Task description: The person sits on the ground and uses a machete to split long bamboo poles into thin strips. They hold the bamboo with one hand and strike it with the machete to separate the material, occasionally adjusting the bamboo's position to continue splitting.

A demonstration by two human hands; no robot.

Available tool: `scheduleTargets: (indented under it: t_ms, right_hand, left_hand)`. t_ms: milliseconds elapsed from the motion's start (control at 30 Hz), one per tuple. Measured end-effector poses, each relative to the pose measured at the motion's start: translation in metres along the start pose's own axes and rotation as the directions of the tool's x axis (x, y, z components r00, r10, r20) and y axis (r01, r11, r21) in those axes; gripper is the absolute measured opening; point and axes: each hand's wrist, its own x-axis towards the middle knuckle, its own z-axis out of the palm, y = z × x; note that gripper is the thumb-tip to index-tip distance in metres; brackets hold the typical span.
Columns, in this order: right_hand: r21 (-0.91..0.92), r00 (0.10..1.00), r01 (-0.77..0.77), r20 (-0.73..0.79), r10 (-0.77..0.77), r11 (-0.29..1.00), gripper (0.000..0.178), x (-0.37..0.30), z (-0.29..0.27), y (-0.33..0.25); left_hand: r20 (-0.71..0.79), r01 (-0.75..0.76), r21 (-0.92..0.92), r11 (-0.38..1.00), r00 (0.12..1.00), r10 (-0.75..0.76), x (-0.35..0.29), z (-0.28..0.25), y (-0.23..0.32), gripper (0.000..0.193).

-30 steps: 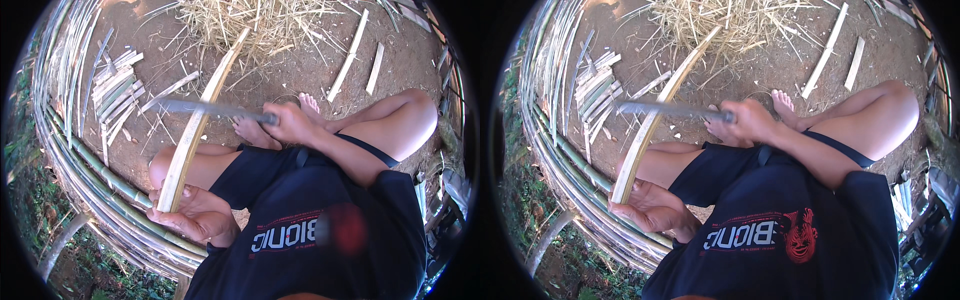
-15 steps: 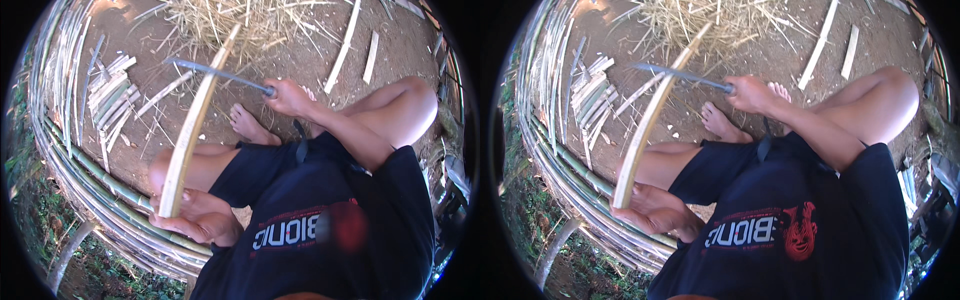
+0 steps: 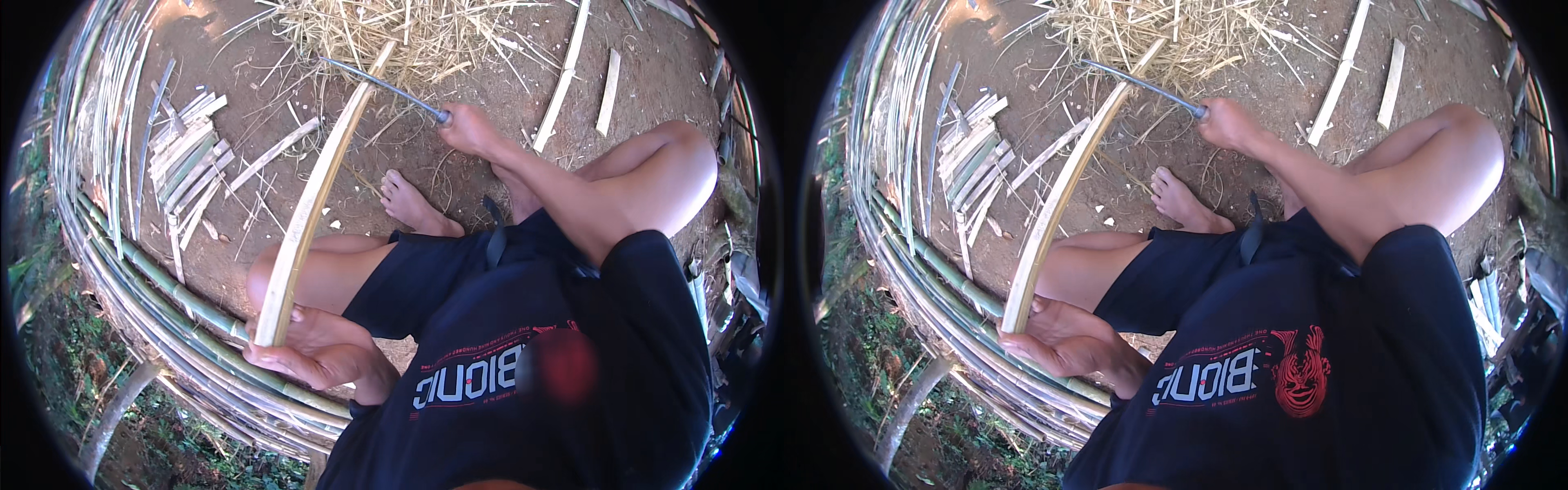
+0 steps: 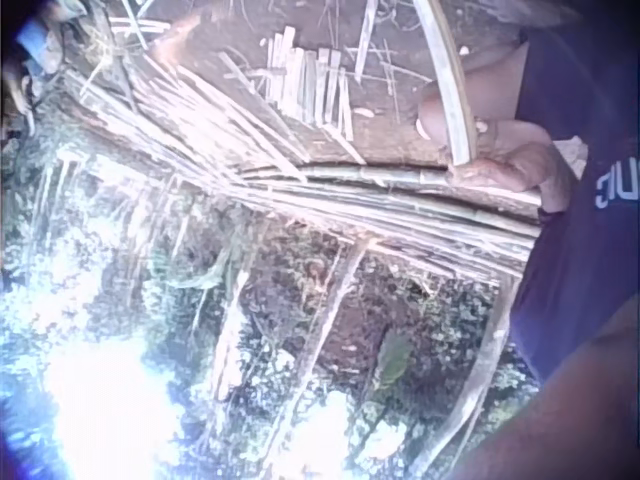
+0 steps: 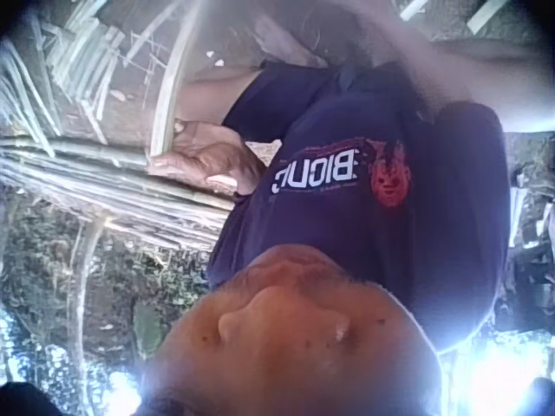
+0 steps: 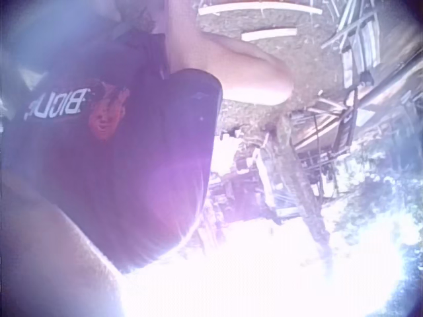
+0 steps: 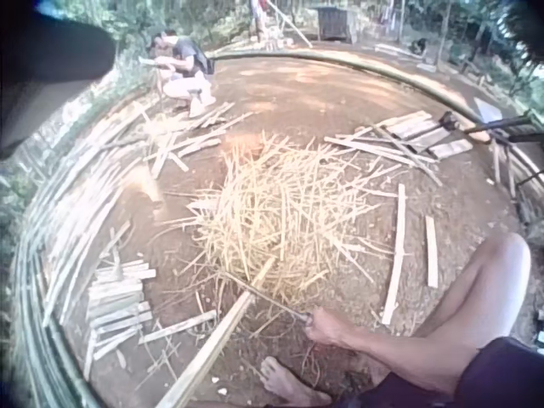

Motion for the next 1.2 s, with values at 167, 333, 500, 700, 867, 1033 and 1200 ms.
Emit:
scheduleTargets:
  t_ms: [167,333,500,700,867,1033,1200]
  right_hand:
    - [-0.101,0.944,0.299,0.177,-0.279,0.949,0.023,-0.022,-0.002,-0.035]
    - [-0.034,0.997,-0.058,0.040,0.060,0.998,0.023,0.015,-0.005,0.016]
    - [0.125,0.983,0.176,0.037,-0.182,0.976,0.016,-0.027,0.014,-0.030]
    - [0.202,0.923,0.385,-0.104,-0.371,0.900,0.016,-0.058,0.030,-0.067]
    - [0.155,0.964,0.235,-0.166,-0.209,0.960,0.017,-0.034,0.039,-0.046]
    - [0.097,0.954,0.281,-0.131,-0.268,0.955,0.016,-0.042,0.032,-0.049]
    - [0.065,0.991,-0.102,0.097,0.095,0.993,0.019,-0.015,0.004,-0.036]
  left_hand:
    - [0.001,-0.042,0.034,0.999,0.999,0.042,0.003,0.005,0.003,0.035]
    - [0.174,-0.030,-0.035,0.999,0.984,0.035,0.015,-0.015,-0.001,0.038]
    - [0.033,-0.054,-0.032,0.998,0.998,0.055,0.019,0.008,-0.003,0.037]
    - [0.182,-0.056,-0.102,0.993,0.981,0.074,0.037,0.015,0.003,0.026]
    - [0.015,0.021,-0.121,0.992,1.000,-0.019,0.044,0.019,0.003,0.025]
    - [0.113,0.033,-0.147,0.989,0.993,-0.016,0.036,0.016,0.006,0.026]
    - [0.100,0.071,-0.168,0.983,0.993,-0.055,0.040,0.011,0.003,0.025]
